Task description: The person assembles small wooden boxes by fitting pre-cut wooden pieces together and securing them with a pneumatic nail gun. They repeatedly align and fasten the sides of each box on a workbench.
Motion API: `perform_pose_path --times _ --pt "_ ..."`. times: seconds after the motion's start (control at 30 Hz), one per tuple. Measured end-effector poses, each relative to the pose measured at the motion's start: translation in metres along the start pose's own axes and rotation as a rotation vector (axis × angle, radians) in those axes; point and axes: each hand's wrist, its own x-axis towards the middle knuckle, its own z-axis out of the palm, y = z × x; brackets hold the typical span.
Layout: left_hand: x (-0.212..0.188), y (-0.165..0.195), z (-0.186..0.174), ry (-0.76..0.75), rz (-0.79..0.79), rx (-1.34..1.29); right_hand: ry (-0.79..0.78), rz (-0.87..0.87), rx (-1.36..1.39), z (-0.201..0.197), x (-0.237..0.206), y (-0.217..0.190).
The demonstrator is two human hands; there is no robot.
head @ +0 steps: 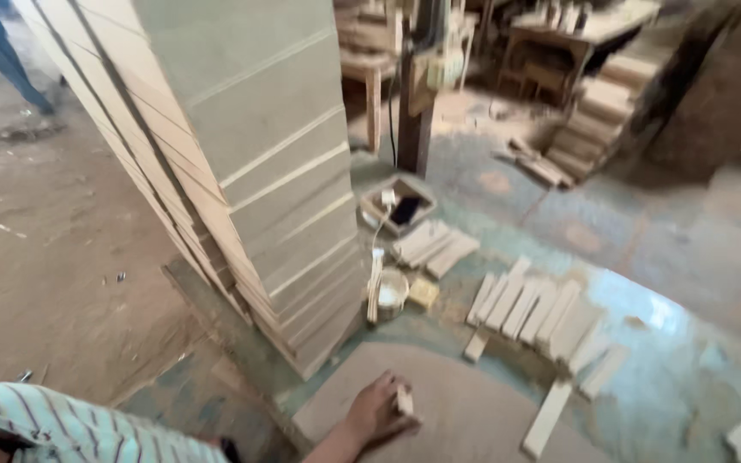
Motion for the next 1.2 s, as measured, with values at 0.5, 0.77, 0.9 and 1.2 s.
perform_pose_path --times 0.5,0.77,0.9,1.2 --pt "-0.040 0.001 0.050 -0.513 0.047 -0.322 0.238 0.067 -0.199 -0.012 -0.152 0.090" --pt "-0.045 0.025 0.053 -0.566 0.112 -0.317 0.258 0.044 -0.135 -0.015 -0.155 0.088" --pt "-0.050 0.028 0.060 -0.531 0.113 -0.250 0.264 0.105 -0.152 -0.014 -0.154 0.089" --pt "-0.055 0.035 0.059 -0.536 0.024 -0.226 0.221 0.071 -0.152 -0.016 -0.154 0.085"
